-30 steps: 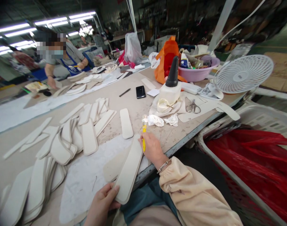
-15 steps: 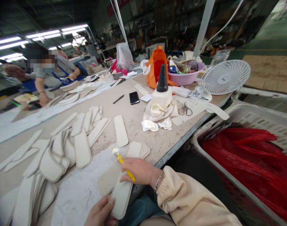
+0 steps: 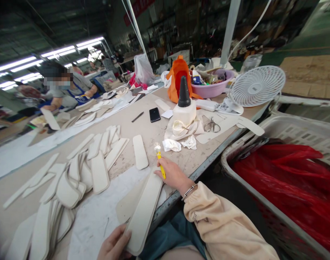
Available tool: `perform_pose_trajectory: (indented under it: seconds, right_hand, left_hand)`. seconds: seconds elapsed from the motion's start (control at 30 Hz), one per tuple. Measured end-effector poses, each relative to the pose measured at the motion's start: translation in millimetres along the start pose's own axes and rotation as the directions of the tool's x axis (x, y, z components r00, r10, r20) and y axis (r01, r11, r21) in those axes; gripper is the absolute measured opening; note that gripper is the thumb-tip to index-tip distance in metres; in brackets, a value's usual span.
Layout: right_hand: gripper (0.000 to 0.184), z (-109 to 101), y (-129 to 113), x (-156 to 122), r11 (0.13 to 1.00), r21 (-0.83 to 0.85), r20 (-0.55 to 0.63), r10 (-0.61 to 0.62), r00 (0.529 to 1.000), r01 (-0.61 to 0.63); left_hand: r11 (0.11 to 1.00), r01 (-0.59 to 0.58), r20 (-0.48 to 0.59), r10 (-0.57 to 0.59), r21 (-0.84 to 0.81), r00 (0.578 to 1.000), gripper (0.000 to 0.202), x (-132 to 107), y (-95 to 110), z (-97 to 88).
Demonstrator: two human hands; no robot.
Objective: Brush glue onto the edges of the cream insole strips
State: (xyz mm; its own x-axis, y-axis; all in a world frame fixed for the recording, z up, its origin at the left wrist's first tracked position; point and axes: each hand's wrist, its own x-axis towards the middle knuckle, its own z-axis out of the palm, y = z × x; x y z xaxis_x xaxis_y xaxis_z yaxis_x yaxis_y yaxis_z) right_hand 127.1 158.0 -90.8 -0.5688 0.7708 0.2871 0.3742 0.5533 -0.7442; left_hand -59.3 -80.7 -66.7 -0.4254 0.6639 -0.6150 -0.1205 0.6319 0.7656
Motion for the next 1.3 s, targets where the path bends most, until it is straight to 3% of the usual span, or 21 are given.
perform_pose_trajectory:
  seconds: [0.13, 0.3, 0.43, 0.57, 0.63, 0.77, 0.83, 0.93, 1.1, 1.3]
  right_hand:
    - [0.015, -3.0, -0.2, -5.2, 0.998, 0.029, -0.044, 0.053, 0.998, -0.052]
    - [0.014, -11.3, -4.4, -14.1, 0.996, 0.050, -0.104, 0.078, 0.991, -0.073]
    - [0.016, -20.6, -11.8, -21.0, 0.978, 0.184, -0.165, 0.129, 0.978, -0.098]
    - [0.019, -25.6, -23.2, -26.8, 0.899, 0.421, -0.176, 0.211, 0.962, -0.120]
    - [0.023, -27.5, -29.3, -29.3, 0.842, 0.525, -0.175, 0.246, 0.953, -0.122]
    - [0.032, -33.8, -37.8, -33.2, 0.688, 0.722, -0.180, 0.286, 0.941, -0.071]
    - [0.034, -38.6, -40.0, -35.2, 0.669, 0.742, -0.205, 0.278, 0.938, -0.037]
    - [0.035, -45.8, -42.5, -38.2, 0.646, 0.763, -0.216, 0.247, 0.945, 0.006]
    - [0.038, -52.9, -46.1, -41.0, 0.575, 0.818, -0.190, 0.228, 0.955, 0.025]
    - [0.043, -56.7, -46.1, -41.6, 0.494, 0.869, -0.129, 0.240, 0.962, -0.006]
  left_hand:
    - [0.994, 0.062, 0.134, -0.049, -0.092, 0.990, 0.053, -4.0, 15.3, 10.9]
    - [0.979, 0.073, 0.230, -0.027, -0.190, 0.973, 0.064, -9.1, 34.5, 44.7]
    - [0.926, -0.047, 0.092, 0.088, -0.375, 0.992, 0.068, -14.3, 34.9, 71.0]
    - [0.904, -0.264, -0.040, 0.266, -0.336, 0.963, 0.060, -15.7, 21.2, 84.0]
    - [0.914, -0.315, -0.033, 0.318, -0.255, 0.948, 0.056, -14.7, 12.7, 85.6]
    - [0.939, -0.274, 0.061, 0.292, -0.206, 0.955, 0.061, -12.7, 5.0, 88.0]
    - [0.934, -0.269, 0.071, 0.292, -0.235, 0.954, 0.059, -13.5, 10.4, 92.5]
    - [0.907, -0.334, -0.008, 0.343, -0.256, 0.939, 0.053, -17.5, 29.7, 104.1]
    - [0.927, -0.356, -0.080, 0.348, -0.122, 0.934, 0.045, -23.4, 61.7, 121.9]
    - [0.926, -0.376, -0.156, 0.368, -0.022, 0.917, 0.048, -20.2, 63.8, 126.1]
